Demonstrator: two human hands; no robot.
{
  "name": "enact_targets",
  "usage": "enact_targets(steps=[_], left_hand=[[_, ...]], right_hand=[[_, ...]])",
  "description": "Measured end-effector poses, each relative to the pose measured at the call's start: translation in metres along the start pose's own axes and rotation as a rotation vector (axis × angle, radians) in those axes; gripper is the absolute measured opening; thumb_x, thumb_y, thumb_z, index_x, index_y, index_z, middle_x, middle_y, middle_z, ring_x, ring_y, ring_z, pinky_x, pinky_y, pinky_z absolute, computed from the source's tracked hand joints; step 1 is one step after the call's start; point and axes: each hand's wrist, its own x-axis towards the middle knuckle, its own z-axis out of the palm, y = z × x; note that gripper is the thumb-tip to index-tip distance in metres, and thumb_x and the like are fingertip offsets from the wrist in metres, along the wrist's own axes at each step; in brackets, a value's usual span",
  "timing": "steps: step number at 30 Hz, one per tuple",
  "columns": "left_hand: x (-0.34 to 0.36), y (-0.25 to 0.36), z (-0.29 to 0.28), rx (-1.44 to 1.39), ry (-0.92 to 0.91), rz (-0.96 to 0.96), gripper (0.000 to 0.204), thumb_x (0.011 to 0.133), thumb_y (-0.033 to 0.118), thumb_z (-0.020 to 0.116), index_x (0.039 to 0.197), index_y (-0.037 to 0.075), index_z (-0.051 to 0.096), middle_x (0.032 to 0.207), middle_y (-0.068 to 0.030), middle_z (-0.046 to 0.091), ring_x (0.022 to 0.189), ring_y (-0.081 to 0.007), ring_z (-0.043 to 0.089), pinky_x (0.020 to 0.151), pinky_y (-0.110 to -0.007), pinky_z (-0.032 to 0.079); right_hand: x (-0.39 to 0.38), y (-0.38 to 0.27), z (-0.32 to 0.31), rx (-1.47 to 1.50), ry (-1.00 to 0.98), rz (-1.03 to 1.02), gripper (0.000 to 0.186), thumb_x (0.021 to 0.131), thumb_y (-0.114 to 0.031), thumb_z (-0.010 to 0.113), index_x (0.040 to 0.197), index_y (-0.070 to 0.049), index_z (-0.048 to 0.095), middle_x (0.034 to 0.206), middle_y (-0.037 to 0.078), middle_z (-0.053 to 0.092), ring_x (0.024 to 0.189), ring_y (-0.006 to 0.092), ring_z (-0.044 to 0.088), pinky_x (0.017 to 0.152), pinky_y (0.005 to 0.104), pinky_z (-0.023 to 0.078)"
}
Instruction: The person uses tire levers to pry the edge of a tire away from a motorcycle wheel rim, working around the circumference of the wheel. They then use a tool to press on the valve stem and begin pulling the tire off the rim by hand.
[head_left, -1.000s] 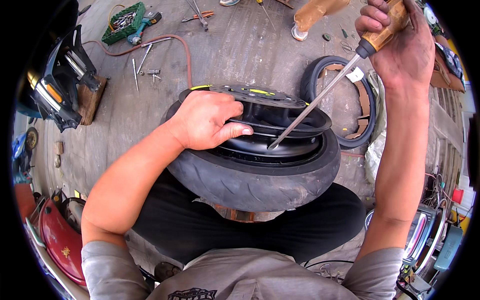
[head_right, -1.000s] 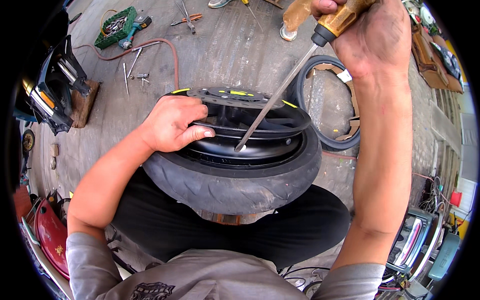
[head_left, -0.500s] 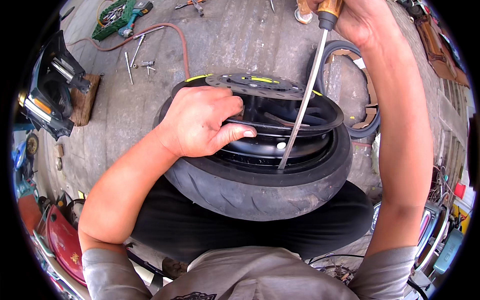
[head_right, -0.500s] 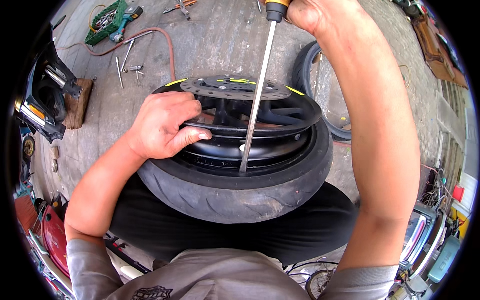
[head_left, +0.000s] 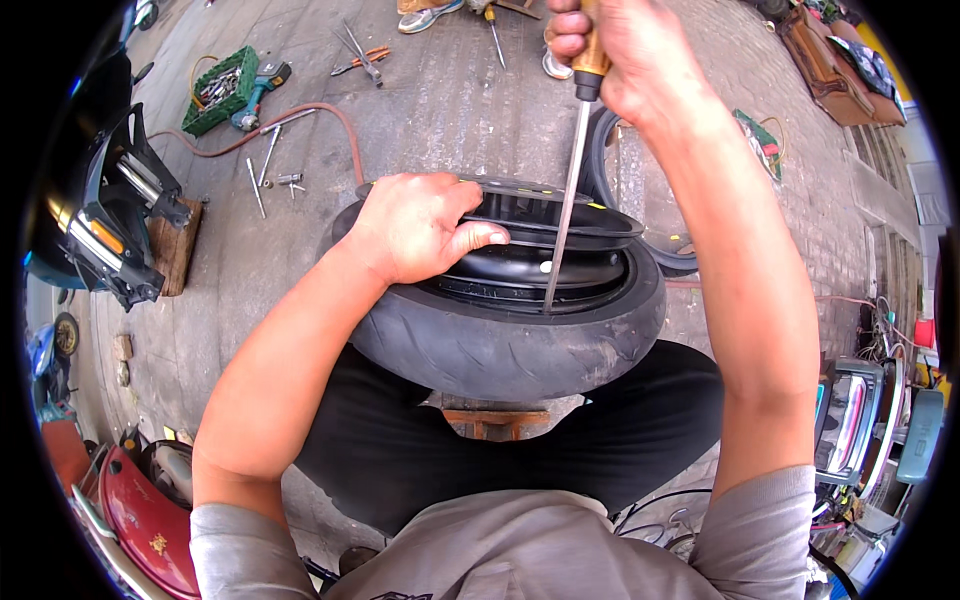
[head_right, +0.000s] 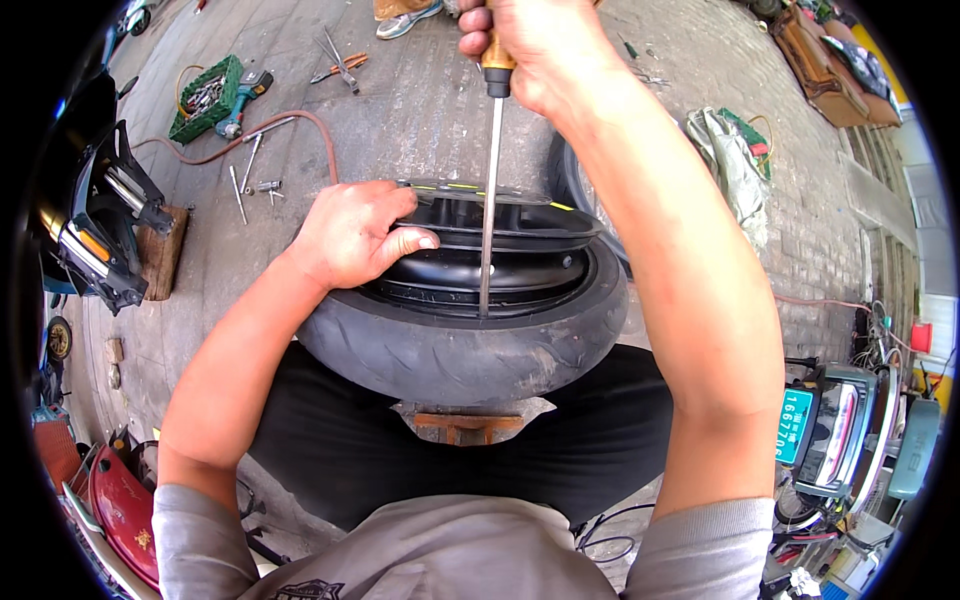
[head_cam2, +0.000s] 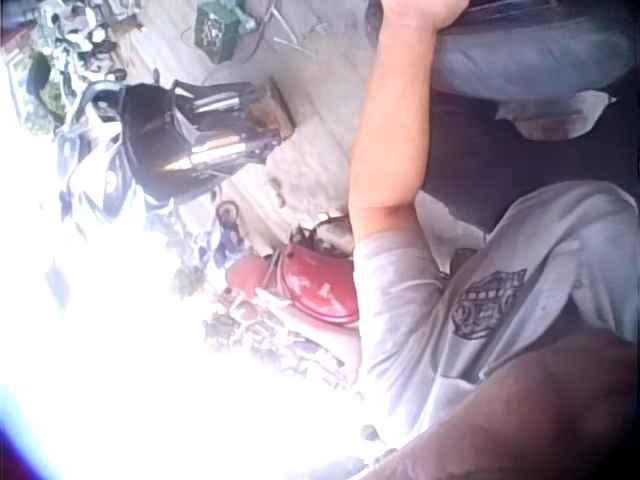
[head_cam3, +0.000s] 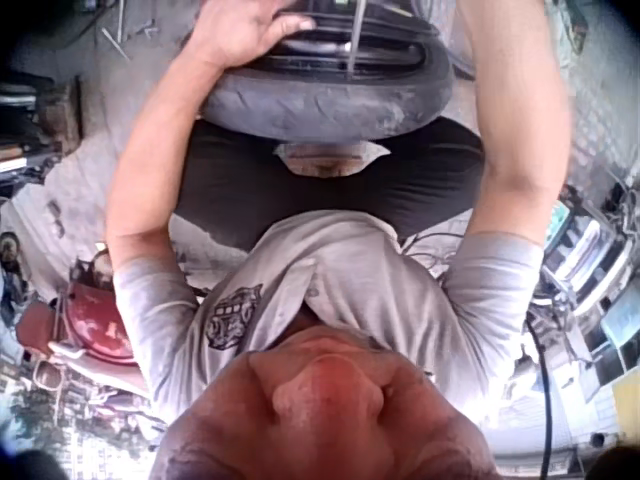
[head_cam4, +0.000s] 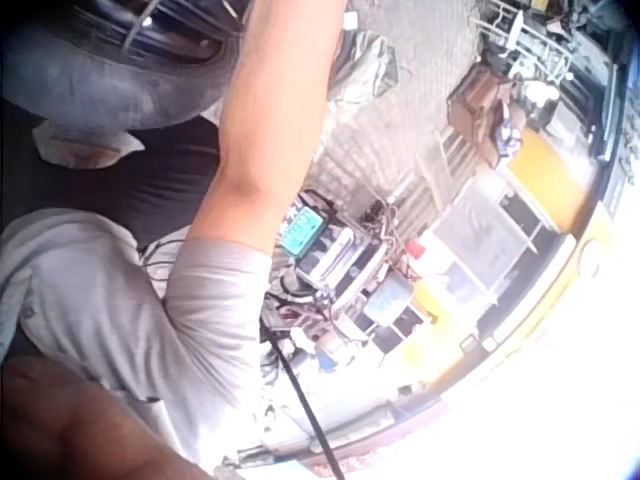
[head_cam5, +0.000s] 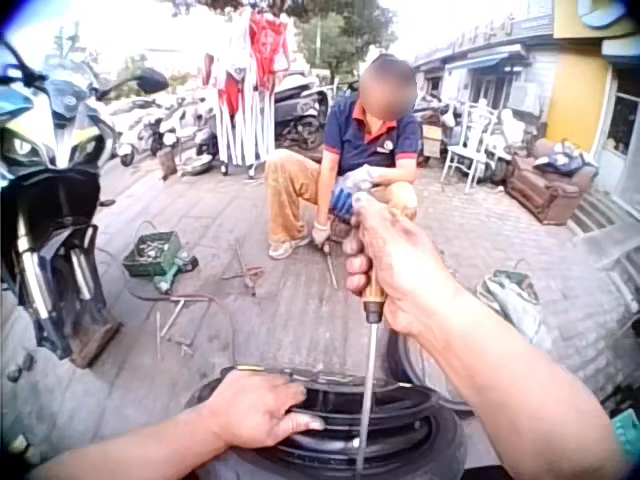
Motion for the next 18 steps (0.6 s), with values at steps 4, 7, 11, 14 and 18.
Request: enact_targets(steps=[4,7,11,14,18], left_hand=[[0.028,-0.004,-0.012,0.000,-0.042,-0.223,0.065,0.103,0.068,0.062,0.095,0.004,0.071,0.091,-0.0212,0.073,0.094,-0.0476,0.071,0.082,-0.056,0.056],[0.058,-0.001,-0.009,-0.011,-0.012,-0.419,0.069,0.107,0.071,0.055,0.104,0.006,0.076,0.100,-0.0236,0.078,0.105,-0.0448,0.074,0.090,-0.055,0.057],[0.068,0.014,-0.005,0.035,0.016,-0.424,0.068,0.107,0.071,0.053,0.110,0.008,0.079,0.100,-0.0219,0.080,0.105,-0.0436,0.076,0.093,-0.054,0.058],[0.083,0.041,0.001,0.094,-0.064,-0.336,0.065,0.109,0.068,0.051,0.109,0.009,0.079,0.103,-0.0205,0.080,0.106,-0.0421,0.076,0.093,-0.054,0.059],[0.074,0.029,-0.005,0.114,-0.045,-0.345,0.065,0.110,0.068,0.050,0.109,0.010,0.080,0.104,-0.0192,0.080,0.108,-0.0411,0.076,0.093,-0.054,0.059]], right_hand=[[-0.095,-0.087,-0.023,-0.053,-0.090,-0.435,0.026,0.111,-0.039,0.068,0.110,-0.013,0.063,0.081,0.002,0.060,0.066,0.0141,0.060,0.062,0.0319,0.056],[-0.147,-0.131,-0.034,-0.513,0.040,-0.620,0.033,0.110,-0.042,0.068,0.116,-0.009,0.064,0.087,0.005,0.066,0.077,0.0190,0.071,0.072,0.0372,0.065],[-0.166,-0.210,-0.108,-1.349,0.047,-0.421,0.033,0.110,-0.032,0.072,0.125,-0.004,0.062,0.106,0.008,0.071,0.089,0.0137,0.068,0.072,0.0300,0.059],[-0.183,-0.254,-0.071,-1.848,-0.114,0.050,0.037,0.098,-0.024,0.079,0.122,-0.001,0.062,0.103,0.011,0.074,0.081,0.0148,0.073,0.060,0.0269,0.060],[-0.166,-0.258,-0.037,-1.870,-0.365,0.375,0.030,0.092,-0.015,0.073,0.115,0.002,0.062,0.078,0.016,0.072,0.047,0.0140,0.066,0.040,0.0279,0.055]])
